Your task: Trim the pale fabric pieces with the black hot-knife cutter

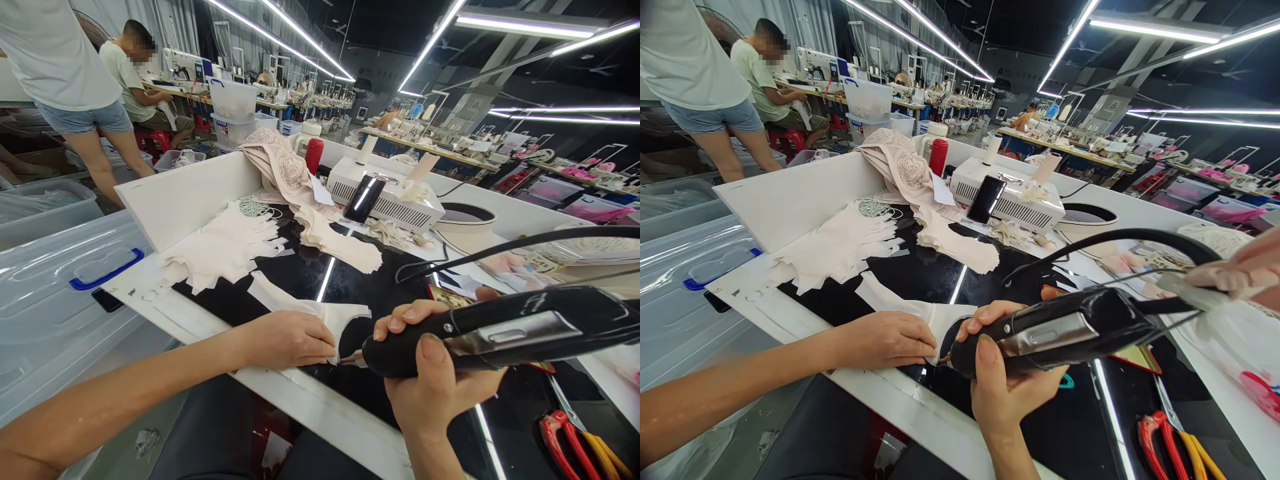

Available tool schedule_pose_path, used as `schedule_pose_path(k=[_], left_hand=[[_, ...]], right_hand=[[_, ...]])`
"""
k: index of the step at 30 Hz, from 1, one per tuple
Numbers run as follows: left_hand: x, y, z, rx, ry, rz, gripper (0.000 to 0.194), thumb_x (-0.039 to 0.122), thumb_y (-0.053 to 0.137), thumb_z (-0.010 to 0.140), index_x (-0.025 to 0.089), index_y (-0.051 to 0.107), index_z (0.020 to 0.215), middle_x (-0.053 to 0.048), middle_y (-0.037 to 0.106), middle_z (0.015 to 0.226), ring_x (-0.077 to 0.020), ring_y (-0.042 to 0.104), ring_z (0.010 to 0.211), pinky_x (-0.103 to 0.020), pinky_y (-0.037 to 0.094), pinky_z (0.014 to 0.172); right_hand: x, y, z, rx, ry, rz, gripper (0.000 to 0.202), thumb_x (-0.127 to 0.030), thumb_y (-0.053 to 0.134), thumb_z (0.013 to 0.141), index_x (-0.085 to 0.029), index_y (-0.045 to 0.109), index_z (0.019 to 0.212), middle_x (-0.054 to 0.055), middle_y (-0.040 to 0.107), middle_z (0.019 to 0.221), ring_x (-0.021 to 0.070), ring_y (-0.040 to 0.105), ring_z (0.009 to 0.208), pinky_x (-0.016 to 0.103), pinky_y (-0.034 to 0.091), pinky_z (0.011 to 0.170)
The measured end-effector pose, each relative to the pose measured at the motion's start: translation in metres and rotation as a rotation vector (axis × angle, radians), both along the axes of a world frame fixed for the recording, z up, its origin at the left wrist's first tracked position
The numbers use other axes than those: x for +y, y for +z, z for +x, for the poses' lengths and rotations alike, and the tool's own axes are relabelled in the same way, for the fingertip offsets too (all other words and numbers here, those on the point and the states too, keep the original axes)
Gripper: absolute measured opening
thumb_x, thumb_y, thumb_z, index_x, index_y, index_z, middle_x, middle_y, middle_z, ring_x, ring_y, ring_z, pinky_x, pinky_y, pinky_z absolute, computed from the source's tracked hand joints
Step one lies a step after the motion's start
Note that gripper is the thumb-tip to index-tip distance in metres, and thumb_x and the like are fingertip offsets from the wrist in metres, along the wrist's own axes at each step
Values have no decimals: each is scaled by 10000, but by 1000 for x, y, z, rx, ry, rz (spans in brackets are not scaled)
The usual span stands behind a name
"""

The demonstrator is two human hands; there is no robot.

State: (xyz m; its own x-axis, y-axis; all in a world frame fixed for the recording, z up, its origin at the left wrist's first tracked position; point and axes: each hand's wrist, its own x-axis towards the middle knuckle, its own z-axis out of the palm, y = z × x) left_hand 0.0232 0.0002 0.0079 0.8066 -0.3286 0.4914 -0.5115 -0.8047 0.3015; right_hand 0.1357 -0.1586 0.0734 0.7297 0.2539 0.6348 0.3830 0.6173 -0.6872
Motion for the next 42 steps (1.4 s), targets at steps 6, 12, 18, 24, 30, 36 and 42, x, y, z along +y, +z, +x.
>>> schedule_pose_path(k=[6,12,18,24,30,36,42], left_hand=[[0,0,0,-13,4,-11,138,194,667,1038,156,768,1124,-97,776,1153,-191,729,997,-291,577,902],[0,1,1,-25,-6,-26,124,192,663,1040,157,775,1081,-92,784,1120,-193,730,980,-295,576,896],[-1,1,0,-19,5,-6,141,199,638,1060,164,774,1078,-79,784,1126,-191,724,990,-286,559,893],[-1,0,0,-33,-16,-15,140,189,643,1052,145,776,1053,-77,781,1112,-197,719,961,-300,561,856],[-1,0,0,-31,-9,-17,128,195,654,1049,162,776,1070,-74,781,1126,-193,719,980,-294,553,871],[-1,-1,2,-3,-9,-17,139,200,638,1058,174,774,1073,-72,779,1135,-192,718,984,-285,552,883],[-1,2,0,6,-11,-26,200,220,582,1092,173,776,1077,-78,781,1150,-189,718,1000,-280,554,910]], right_hand=[[-1,0,1,2,-6,-5,580,-210,783,845,-323,560,1369,-48,663,829,146,610,641,285,562,523],[-1,2,-1,16,-14,-14,606,-218,779,835,-320,539,1382,-50,660,817,145,605,634,284,561,514],[0,9,-1,30,-42,3,535,-204,771,822,-287,563,1308,-49,646,802,139,585,633,271,562,497],[1,5,-1,19,-41,-10,529,-209,766,826,-301,563,1306,-48,650,808,141,595,633,270,560,494],[2,3,-2,-5,-18,-5,568,-186,766,839,-300,550,1351,-48,662,823,138,594,635,270,556,504],[1,6,-5,-2,-26,-36,460,-172,739,886,-316,548,1278,-51,663,828,129,609,629,268,568,517],[3,5,-4,19,-19,-10,480,-206,766,870,-313,550,1285,-51,657,828,131,605,636,265,565,518]])
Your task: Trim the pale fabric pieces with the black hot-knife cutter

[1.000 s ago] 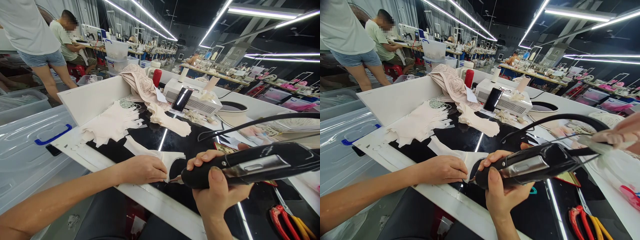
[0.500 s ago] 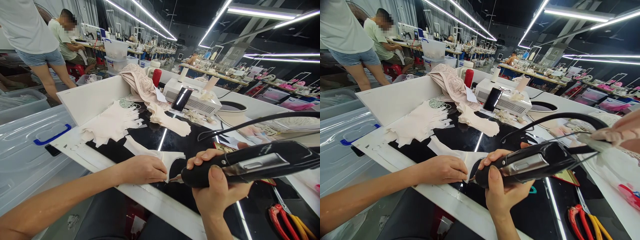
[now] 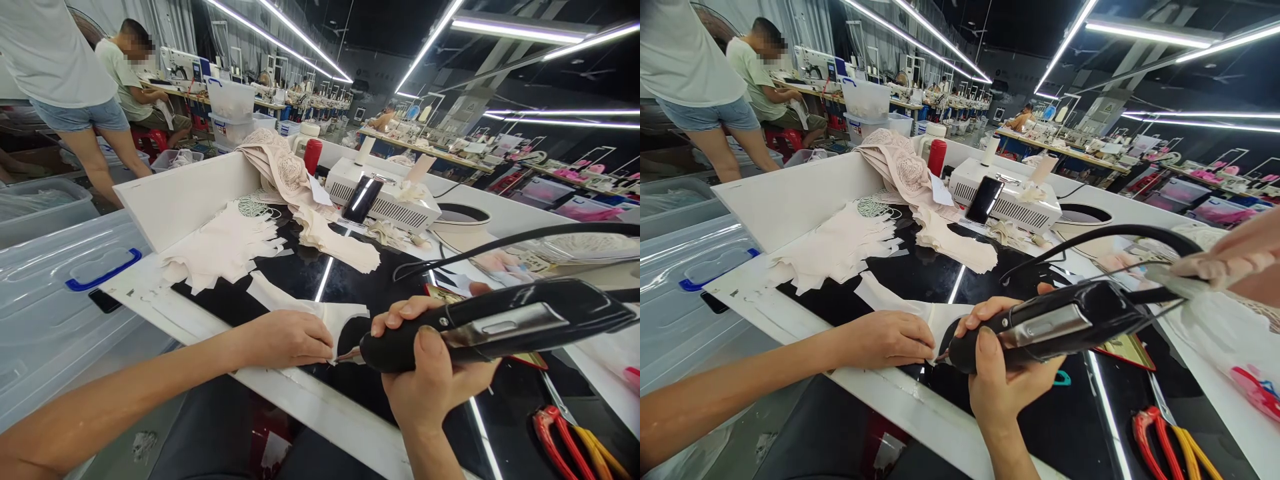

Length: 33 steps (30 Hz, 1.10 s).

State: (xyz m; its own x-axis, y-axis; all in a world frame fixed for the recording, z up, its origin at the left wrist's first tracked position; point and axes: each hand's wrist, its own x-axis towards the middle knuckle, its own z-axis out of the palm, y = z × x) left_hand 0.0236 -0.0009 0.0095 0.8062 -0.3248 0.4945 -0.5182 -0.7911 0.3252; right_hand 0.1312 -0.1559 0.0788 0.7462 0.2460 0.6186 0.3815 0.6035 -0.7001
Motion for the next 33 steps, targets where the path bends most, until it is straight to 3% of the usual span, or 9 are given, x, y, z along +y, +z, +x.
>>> schedule_pose_path(k=[11,19,24,28,33], left_hand=[[0,-1,0,44,0,23,162,209,611,1075,184,769,1096,-77,774,1155,-192,722,1039,-282,568,963],[5,4,-3,-50,7,-58,215,195,586,1082,113,735,1213,-140,754,1229,-233,704,1143,-337,582,1021],[8,7,-11,-7,-18,-30,209,205,575,1090,135,737,1202,-125,776,1149,-228,720,1090,-349,581,1020],[8,14,-21,9,-29,10,184,212,572,1091,147,730,1160,-99,779,1069,-215,721,1008,-334,583,969],[4,28,-20,10,-26,61,175,202,562,1096,148,719,1151,-76,772,1049,-195,703,991,-323,581,960]], right_hand=[[2,-1,-3,3,10,-20,489,-199,758,887,-336,571,1318,-45,654,838,130,603,644,262,572,517],[-3,-5,-5,18,24,-59,545,-224,776,898,-350,549,1377,-36,636,857,136,581,676,273,571,525],[-8,-5,-8,16,95,-64,534,-235,769,908,-324,544,1384,-25,648,866,142,608,671,283,574,519],[-9,5,9,-4,46,-43,543,-230,785,890,-309,528,1362,-28,673,860,146,631,634,292,576,501],[-6,11,50,16,-143,-4,374,-259,820,842,-286,526,1073,-59,666,837,132,630,606,284,571,501]])
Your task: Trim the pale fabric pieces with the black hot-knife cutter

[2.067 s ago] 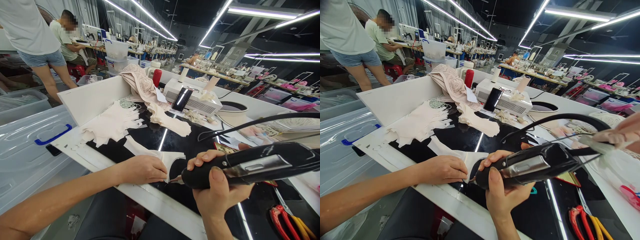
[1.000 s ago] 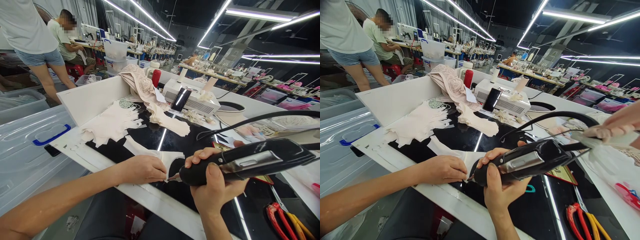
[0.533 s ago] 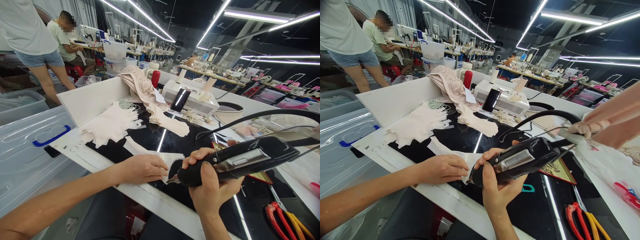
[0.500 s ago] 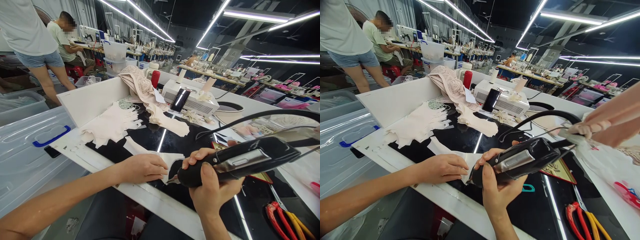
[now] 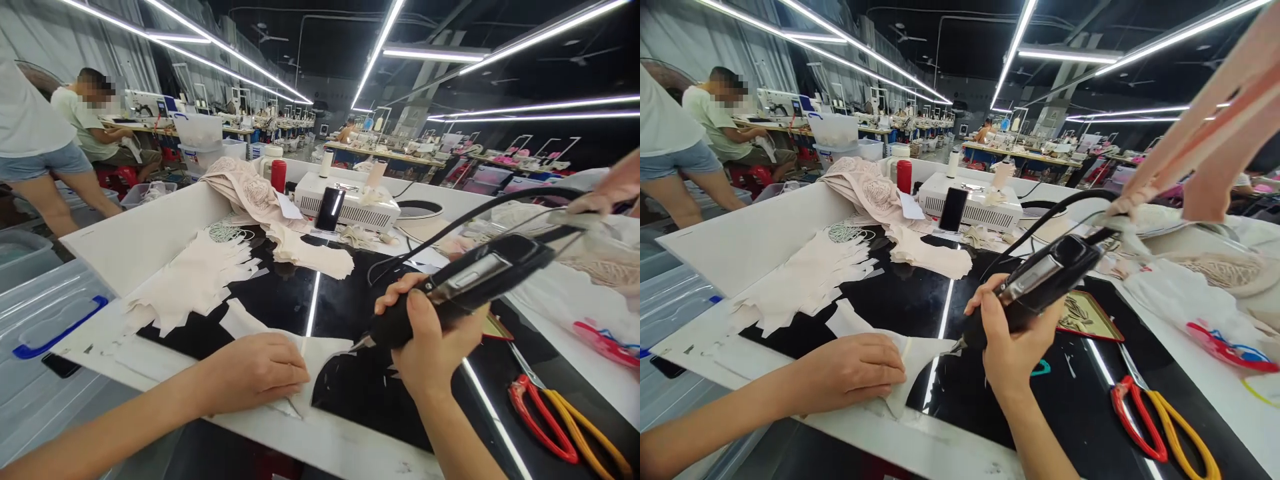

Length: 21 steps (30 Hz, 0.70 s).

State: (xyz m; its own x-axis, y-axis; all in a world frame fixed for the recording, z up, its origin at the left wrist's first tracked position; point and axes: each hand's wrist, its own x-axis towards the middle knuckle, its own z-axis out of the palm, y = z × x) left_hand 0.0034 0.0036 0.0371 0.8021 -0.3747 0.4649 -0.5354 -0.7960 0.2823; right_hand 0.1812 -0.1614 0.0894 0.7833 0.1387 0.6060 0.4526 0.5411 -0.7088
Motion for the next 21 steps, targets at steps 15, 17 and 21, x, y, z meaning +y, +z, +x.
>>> schedule_pose_path(k=[15,17,21], left_hand=[[-15,-15,79,-71,63,269,281,175,716,985,176,686,1264,-67,700,1118,-221,679,1020,-410,583,1026],[-13,-19,81,-61,72,295,331,221,774,954,192,685,1271,-67,689,1140,-233,673,1037,-422,578,1027],[-8,-24,81,-69,109,331,366,270,809,931,211,684,1270,-66,676,1164,-244,666,1023,-425,588,982]], right_hand=[[6,-19,23,-43,21,-50,322,-184,760,881,-277,511,1063,-67,672,878,112,646,609,289,573,544],[7,-19,23,-41,27,-46,339,-172,756,874,-278,507,1079,-69,670,869,111,642,604,285,574,541],[7,-17,21,-62,22,-41,341,-161,749,867,-279,503,1072,-73,671,850,107,634,581,275,576,526]])
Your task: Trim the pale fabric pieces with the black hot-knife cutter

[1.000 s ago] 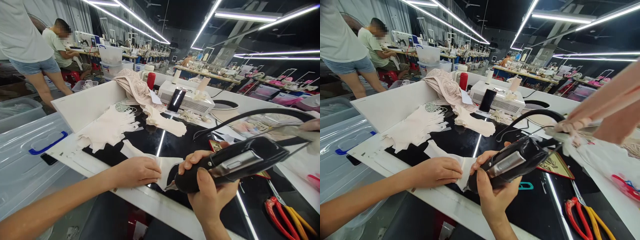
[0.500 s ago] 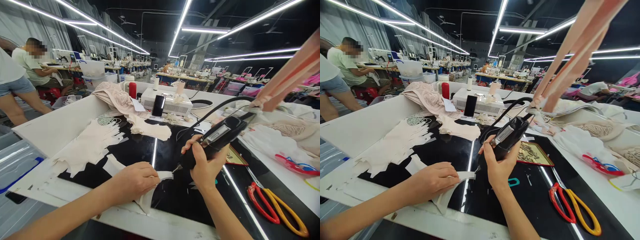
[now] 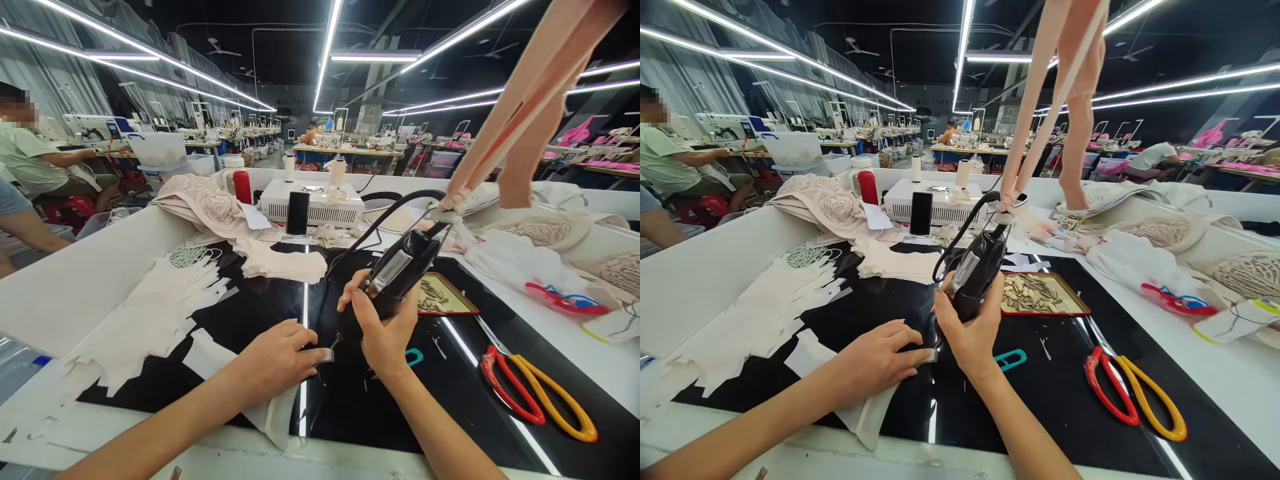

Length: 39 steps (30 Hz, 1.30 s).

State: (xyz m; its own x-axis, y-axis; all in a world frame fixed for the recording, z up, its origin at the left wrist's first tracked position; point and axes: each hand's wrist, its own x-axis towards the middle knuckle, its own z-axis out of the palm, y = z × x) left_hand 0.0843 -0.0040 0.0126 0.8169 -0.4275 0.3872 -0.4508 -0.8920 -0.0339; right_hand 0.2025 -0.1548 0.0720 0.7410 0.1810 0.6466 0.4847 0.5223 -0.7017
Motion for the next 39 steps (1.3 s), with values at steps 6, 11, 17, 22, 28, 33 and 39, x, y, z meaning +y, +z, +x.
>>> schedule_pose_path(k=[6,11,17,22,28,33,39], left_hand=[[2,2,-5,28,42,17,331,280,787,955,204,670,1255,-62,666,1188,-238,665,1054,-424,579,992],[2,3,-6,-19,50,51,265,295,729,1001,195,656,1234,-65,674,1152,-229,672,1029,-423,570,989],[5,0,-6,-16,54,67,288,284,711,1008,196,640,1273,-69,674,1166,-235,665,1035,-419,564,978],[5,2,-7,-14,43,87,312,278,734,989,192,645,1275,-70,670,1168,-244,654,1036,-409,568,940],[5,5,-8,-23,45,105,271,275,696,1012,199,653,1268,-71,668,1154,-234,641,1021,-385,565,917],[4,7,-8,-33,45,93,251,271,667,1027,206,659,1269,-71,667,1151,-230,639,1016,-379,570,913],[3,12,-9,-15,49,101,244,267,652,1039,197,664,1273,-73,673,1153,-228,642,1029,-374,575,921]], right_hand=[[1,1,-1,5,-21,-3,349,-167,750,850,-278,496,1063,-75,671,831,107,631,583,265,579,517],[1,-1,1,-11,-27,-3,348,-170,752,854,-283,501,1066,-71,667,849,112,635,600,271,578,528],[1,-1,1,-13,-23,-10,364,-197,755,858,-286,489,1089,-73,658,840,109,626,586,264,567,526],[2,0,2,12,-47,-22,365,-211,770,853,-281,491,1076,-69,662,859,108,627,604,270,571,550],[3,2,0,24,-24,2,365,-215,758,867,-286,485,1098,-79,652,826,108,614,568,267,556,523],[5,0,-1,39,-47,-17,351,-212,761,852,-281,490,1063,-74,657,843,106,615,585,266,565,539],[4,2,-3,56,-41,-18,307,-193,741,868,-276,509,1052,-76,657,835,94,609,554,248,557,511]])
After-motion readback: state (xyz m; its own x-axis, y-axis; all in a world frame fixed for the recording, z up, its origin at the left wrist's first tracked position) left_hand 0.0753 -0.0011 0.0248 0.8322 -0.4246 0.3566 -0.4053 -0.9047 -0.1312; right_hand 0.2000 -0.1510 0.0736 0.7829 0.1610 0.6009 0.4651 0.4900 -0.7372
